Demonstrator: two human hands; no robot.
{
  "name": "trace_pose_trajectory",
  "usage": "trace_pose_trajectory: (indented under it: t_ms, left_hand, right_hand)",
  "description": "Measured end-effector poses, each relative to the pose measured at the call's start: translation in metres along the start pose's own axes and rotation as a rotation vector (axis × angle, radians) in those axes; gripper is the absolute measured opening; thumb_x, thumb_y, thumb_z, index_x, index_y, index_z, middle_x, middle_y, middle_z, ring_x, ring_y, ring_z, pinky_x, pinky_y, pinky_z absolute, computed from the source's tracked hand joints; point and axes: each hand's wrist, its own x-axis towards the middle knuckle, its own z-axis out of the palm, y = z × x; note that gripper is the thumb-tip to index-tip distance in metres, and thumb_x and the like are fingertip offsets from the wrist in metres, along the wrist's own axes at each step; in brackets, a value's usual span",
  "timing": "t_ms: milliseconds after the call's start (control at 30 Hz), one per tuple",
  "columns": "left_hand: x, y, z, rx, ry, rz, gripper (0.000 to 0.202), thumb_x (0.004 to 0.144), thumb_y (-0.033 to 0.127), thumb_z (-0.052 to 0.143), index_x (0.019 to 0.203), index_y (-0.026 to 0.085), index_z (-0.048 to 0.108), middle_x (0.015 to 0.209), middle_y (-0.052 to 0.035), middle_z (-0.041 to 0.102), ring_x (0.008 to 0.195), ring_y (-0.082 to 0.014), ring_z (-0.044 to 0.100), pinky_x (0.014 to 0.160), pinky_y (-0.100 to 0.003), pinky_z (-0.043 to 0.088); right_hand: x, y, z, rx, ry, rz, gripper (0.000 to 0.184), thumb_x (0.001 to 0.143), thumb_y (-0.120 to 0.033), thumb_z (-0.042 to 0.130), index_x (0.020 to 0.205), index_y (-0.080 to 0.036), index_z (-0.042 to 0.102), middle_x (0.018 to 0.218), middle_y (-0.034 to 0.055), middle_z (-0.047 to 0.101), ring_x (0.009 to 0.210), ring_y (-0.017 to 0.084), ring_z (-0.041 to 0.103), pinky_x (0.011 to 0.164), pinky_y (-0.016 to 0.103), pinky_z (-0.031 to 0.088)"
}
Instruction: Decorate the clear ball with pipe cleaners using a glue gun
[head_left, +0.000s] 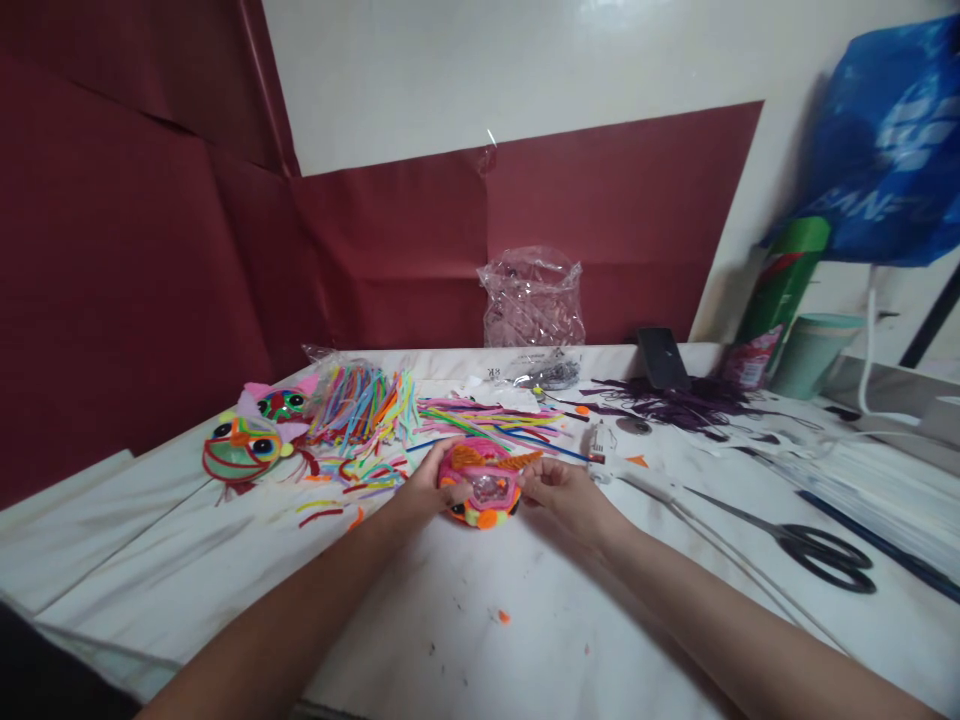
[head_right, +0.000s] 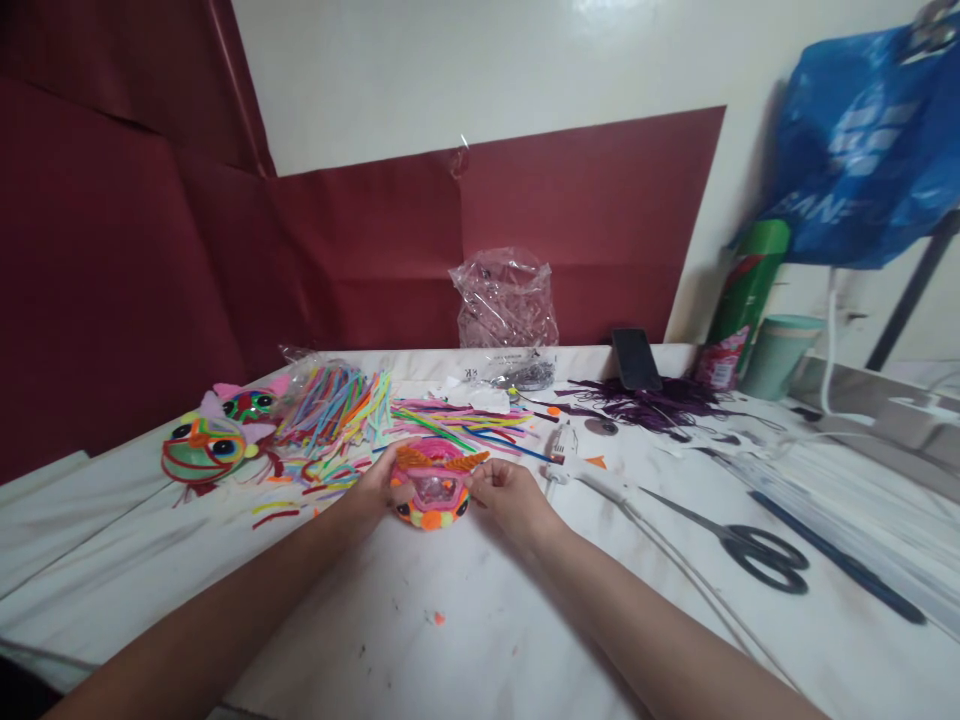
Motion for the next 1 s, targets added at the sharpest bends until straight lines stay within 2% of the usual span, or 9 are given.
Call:
trace_pose_trajectory:
  t_ms: [100, 267, 433, 500, 600, 667, 733, 867, 1000]
  left_hand:
    - [-0.002, 0.005, 0.005, 0.072, 0.037, -0.045, 0.095, 0.052, 0.021, 0.086, 0.135, 0.024, 0.041, 0.132, -0.0133, 0.057, 0.120, -0.0332, 0.055, 0.096, -0.043, 0.046]
    - [-0.003, 0.018, 0.013, 0.214, 0.198, -0.047, 0.079, 0.058, 0.022, 0.080, 0.130, 0.024, 0.047, 0.130, -0.0122, 0.058, 0.118, -0.0321, 0.056, 0.097, -0.043, 0.046]
    - [0.003, 0.020, 0.002, 0.474, 0.365, 0.027, 0.072, 0.065, 0.026, 0.077, 0.131, 0.022, 0.048, 0.138, -0.0113, 0.052, 0.128, -0.0290, 0.048, 0.107, -0.042, 0.038]
    - [0.002, 0.020, -0.003, 0.634, 0.448, 0.146, 0.069, 0.068, 0.030, 0.076, 0.131, 0.020, 0.048, 0.137, -0.0128, 0.051, 0.128, -0.0294, 0.047, 0.106, -0.043, 0.039]
    - [-0.006, 0.028, 0.001, 0.910, 0.556, 0.617, 0.050, 0.073, 0.027, 0.072, 0.120, 0.020, 0.056, 0.123, -0.0118, 0.059, 0.119, -0.0267, 0.054, 0.102, -0.042, 0.042]
    - [-0.017, 0.037, 0.011, 1.015, 0.448, 0.940, 0.025, 0.080, 0.017, 0.063, 0.105, 0.020, 0.063, 0.100, -0.0064, 0.068, 0.099, -0.0191, 0.062, 0.091, -0.033, 0.049]
    - [-0.027, 0.043, 0.025, 1.039, 0.264, 1.035, 0.015, 0.083, 0.009, 0.058, 0.092, 0.020, 0.064, 0.079, -0.0012, 0.069, 0.077, -0.0127, 0.064, 0.075, -0.023, 0.051]
    - [-0.036, 0.040, 0.048, 1.010, 0.188, 0.889, 0.011, 0.085, 0.009, 0.057, 0.084, 0.016, 0.066, 0.072, -0.0031, 0.071, 0.067, -0.0120, 0.066, 0.065, -0.019, 0.051]
    - [-0.033, 0.030, 0.053, 0.954, 0.159, 0.747, 0.014, 0.081, 0.008, 0.058, 0.072, 0.015, 0.067, 0.061, -0.0012, 0.068, 0.055, -0.0105, 0.063, 0.055, -0.017, 0.047]
  right_hand:
    - [0.001, -0.001, 0.000, -0.027, -0.001, -0.018, 0.053, 0.048, -0.066, 0.076, 0.057, -0.020, 0.050, 0.049, -0.0054, 0.048, 0.048, 0.009, 0.037, 0.050, 0.026, 0.029]
    - [0.002, -0.001, -0.004, -0.104, 0.009, -0.046, 0.046, 0.054, -0.058, 0.076, 0.058, -0.021, 0.050, 0.052, -0.0047, 0.049, 0.049, 0.010, 0.037, 0.049, 0.025, 0.028]
    - [0.003, -0.001, -0.015, -0.186, 0.004, -0.062, 0.032, 0.055, -0.039, 0.079, 0.054, -0.020, 0.053, 0.051, -0.0050, 0.048, 0.050, 0.009, 0.035, 0.049, 0.024, 0.024]
    - [0.002, -0.004, -0.017, -0.177, 0.009, -0.074, 0.028, 0.055, -0.036, 0.079, 0.057, -0.019, 0.057, 0.058, -0.0033, 0.053, 0.054, 0.010, 0.038, 0.051, 0.024, 0.026]
    - [-0.001, -0.015, -0.016, -0.086, -0.039, -0.072, 0.031, 0.061, -0.045, 0.076, 0.068, -0.019, 0.060, 0.065, -0.0021, 0.056, 0.058, 0.011, 0.042, 0.054, 0.024, 0.033]
    - [-0.005, -0.021, -0.011, -0.013, -0.106, -0.052, 0.038, 0.063, -0.054, 0.074, 0.071, -0.019, 0.059, 0.065, -0.0021, 0.056, 0.056, 0.011, 0.044, 0.054, 0.024, 0.036]
    - [-0.010, -0.024, -0.004, 0.115, -0.188, 0.006, 0.043, 0.060, -0.055, 0.078, 0.071, -0.018, 0.059, 0.064, -0.0024, 0.057, 0.052, 0.009, 0.044, 0.051, 0.023, 0.035]
    - [-0.022, -0.019, 0.012, 0.413, -0.342, 0.139, 0.038, 0.059, -0.041, 0.087, 0.069, -0.015, 0.061, 0.059, -0.0028, 0.061, 0.046, 0.005, 0.046, 0.048, 0.018, 0.032]
    - [-0.029, -0.011, 0.022, 0.497, -0.382, 0.130, 0.031, 0.063, -0.035, 0.086, 0.068, -0.014, 0.064, 0.059, -0.0014, 0.066, 0.047, 0.005, 0.050, 0.051, 0.018, 0.040]
